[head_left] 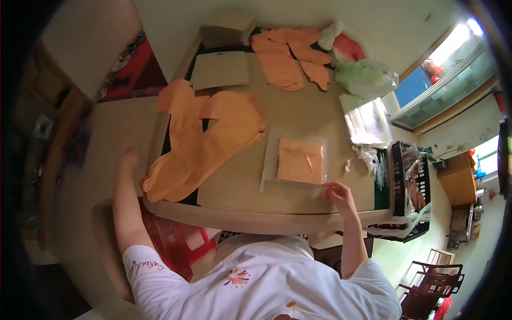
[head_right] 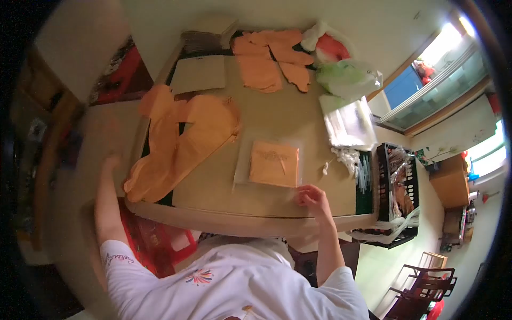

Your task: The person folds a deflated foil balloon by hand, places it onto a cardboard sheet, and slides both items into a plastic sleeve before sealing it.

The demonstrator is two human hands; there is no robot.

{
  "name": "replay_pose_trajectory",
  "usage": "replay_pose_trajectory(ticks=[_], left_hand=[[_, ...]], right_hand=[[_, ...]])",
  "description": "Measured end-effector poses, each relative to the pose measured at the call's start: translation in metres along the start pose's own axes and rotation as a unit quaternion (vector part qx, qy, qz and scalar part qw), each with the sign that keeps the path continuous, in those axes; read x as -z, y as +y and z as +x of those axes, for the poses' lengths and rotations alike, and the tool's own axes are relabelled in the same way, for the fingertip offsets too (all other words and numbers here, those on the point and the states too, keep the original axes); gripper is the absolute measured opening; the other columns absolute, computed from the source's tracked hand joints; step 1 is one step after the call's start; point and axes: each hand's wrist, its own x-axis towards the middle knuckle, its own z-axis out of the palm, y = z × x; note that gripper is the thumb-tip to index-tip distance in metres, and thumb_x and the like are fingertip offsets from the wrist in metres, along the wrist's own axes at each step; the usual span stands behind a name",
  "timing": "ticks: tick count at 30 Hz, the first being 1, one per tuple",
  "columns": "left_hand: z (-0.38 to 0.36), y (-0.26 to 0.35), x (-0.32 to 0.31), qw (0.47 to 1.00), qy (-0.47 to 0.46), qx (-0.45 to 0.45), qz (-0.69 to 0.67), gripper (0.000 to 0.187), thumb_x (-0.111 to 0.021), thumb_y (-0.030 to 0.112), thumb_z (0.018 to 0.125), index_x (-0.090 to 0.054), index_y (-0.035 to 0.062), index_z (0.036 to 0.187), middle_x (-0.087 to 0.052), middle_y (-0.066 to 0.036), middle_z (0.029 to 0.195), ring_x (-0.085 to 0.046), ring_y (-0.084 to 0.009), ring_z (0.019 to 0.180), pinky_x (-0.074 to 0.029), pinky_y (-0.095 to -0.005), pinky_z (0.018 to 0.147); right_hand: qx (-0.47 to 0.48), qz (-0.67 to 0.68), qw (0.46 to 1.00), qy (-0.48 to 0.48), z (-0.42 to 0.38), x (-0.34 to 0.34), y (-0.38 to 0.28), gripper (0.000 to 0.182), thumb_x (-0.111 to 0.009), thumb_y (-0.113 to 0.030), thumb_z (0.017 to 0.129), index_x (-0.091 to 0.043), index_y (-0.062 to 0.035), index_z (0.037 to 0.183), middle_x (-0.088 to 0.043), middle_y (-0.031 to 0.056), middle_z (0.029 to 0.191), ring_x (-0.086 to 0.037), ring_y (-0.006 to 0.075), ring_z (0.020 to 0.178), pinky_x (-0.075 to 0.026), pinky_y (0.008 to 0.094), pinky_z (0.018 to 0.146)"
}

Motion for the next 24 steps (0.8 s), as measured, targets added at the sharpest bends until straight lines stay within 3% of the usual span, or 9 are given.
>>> replay_pose_trajectory(ticks=[1,3,6,7,10,14,17,20,24], left_hand=[[0.004,-0.022,-0.013,0.973,-0.018,-0.001,0.229,0.021,-0.049,0.013,0.096,-0.057,0.0003,0.111,-0.054,-0.014,0.123,-0.053,-0.0321,0.115,-0.040,-0.0426,0.100],[-0.005,-0.012,-0.019,0.934,-0.011,-0.027,0.356,0.016,-0.051,0.010,0.093,-0.059,0.0018,0.105,-0.060,-0.014,0.112,-0.058,-0.0344,0.107,-0.045,-0.0427,0.093],[-0.082,0.097,-0.009,0.963,0.077,-0.118,0.231,0.013,-0.052,0.009,0.092,-0.060,0.0019,0.099,-0.061,-0.015,0.100,-0.060,-0.0347,0.095,-0.048,-0.0424,0.082],[-0.105,0.126,-0.020,0.967,0.109,-0.148,0.174,0.012,-0.053,0.009,0.092,-0.060,0.0016,0.098,-0.060,-0.015,0.096,-0.060,-0.0343,0.091,-0.048,-0.0423,0.078],[-0.195,0.166,-0.103,0.949,0.090,-0.302,-0.003,0.007,-0.055,0.006,0.090,-0.059,0.0006,0.093,-0.062,-0.013,0.090,-0.061,-0.0278,0.088,-0.049,-0.0359,0.076],[-0.265,0.208,-0.186,0.844,-0.105,-0.524,0.045,0.024,-0.060,0.006,0.086,-0.063,-0.0002,0.109,-0.058,-0.017,0.121,-0.051,-0.0313,0.119,-0.042,-0.0423,0.100],[-0.282,0.222,-0.207,0.850,-0.145,-0.504,0.052,0.030,-0.062,0.010,0.086,-0.060,-0.0012,0.114,-0.054,-0.018,0.127,-0.046,-0.0329,0.126,-0.039,-0.0416,0.105],[-0.291,0.218,-0.203,0.857,-0.206,-0.473,0.010,0.041,-0.065,0.016,0.085,-0.056,0.0002,0.122,-0.049,-0.020,0.134,-0.042,-0.0339,0.129,-0.036,-0.0448,0.107],[-0.315,0.211,-0.196,0.845,-0.221,-0.486,0.024,0.057,-0.070,0.017,0.082,-0.048,0.0030,0.133,-0.045,-0.018,0.139,-0.040,-0.0356,0.132,-0.033,-0.0479,0.110]], right_hand=[[-0.006,-0.024,1.000,0.012,0.003,0.001,-0.008,0.018,-0.056,-0.004,0.093,-0.062,-0.0016,0.109,-0.065,0.0022,0.079,-0.061,0.0098,0.071,-0.050,0.0235,0.066],[-0.031,-0.064,0.997,0.043,-0.006,-0.008,-0.020,0.019,-0.055,-0.004,0.093,-0.061,-0.0033,0.110,-0.064,0.0015,0.077,-0.059,0.0095,0.068,-0.049,0.0230,0.063],[-0.071,-0.160,0.983,0.049,-0.009,-0.012,-0.033,0.019,-0.057,-0.005,0.092,-0.063,-0.0061,0.109,-0.062,0.0015,0.072,-0.059,0.0096,0.065,-0.048,0.0243,0.060],[-0.068,-0.339,0.934,0.089,-0.011,-0.016,-0.045,0.020,-0.062,-0.008,0.088,-0.066,-0.0094,0.107,-0.064,0.0045,0.078,-0.062,0.0154,0.072,-0.050,0.0302,0.065],[0.180,-0.457,0.862,0.126,0.007,-0.025,-0.048,0.023,-0.067,-0.012,0.084,-0.068,-0.0122,0.107,-0.065,0.0103,0.094,-0.062,0.0256,0.091,-0.050,0.0382,0.078],[0.368,-0.494,0.786,0.049,0.055,-0.065,-0.055,0.029,-0.069,-0.011,0.079,-0.068,-0.0125,0.109,-0.058,0.0165,0.117,-0.053,0.0358,0.111,-0.046,0.0452,0.093],[0.393,-0.506,0.767,0.031,0.079,-0.076,-0.048,0.032,-0.070,-0.011,0.077,-0.067,-0.0125,0.110,-0.055,0.0177,0.125,-0.052,0.0369,0.113,-0.046,0.0463,0.093],[0.311,-0.429,0.848,0.032,0.064,-0.077,-0.055,0.035,-0.072,-0.014,0.076,-0.067,-0.0121,0.111,-0.050,0.0188,0.132,-0.049,0.0380,0.119,-0.041,0.0482,0.098],[0.333,-0.459,0.823,-0.026,0.055,-0.071,-0.038,0.046,-0.072,-0.018,0.075,-0.062,-0.0134,0.119,-0.048,0.0171,0.135,-0.046,0.0376,0.124,-0.036,0.0500,0.104]])
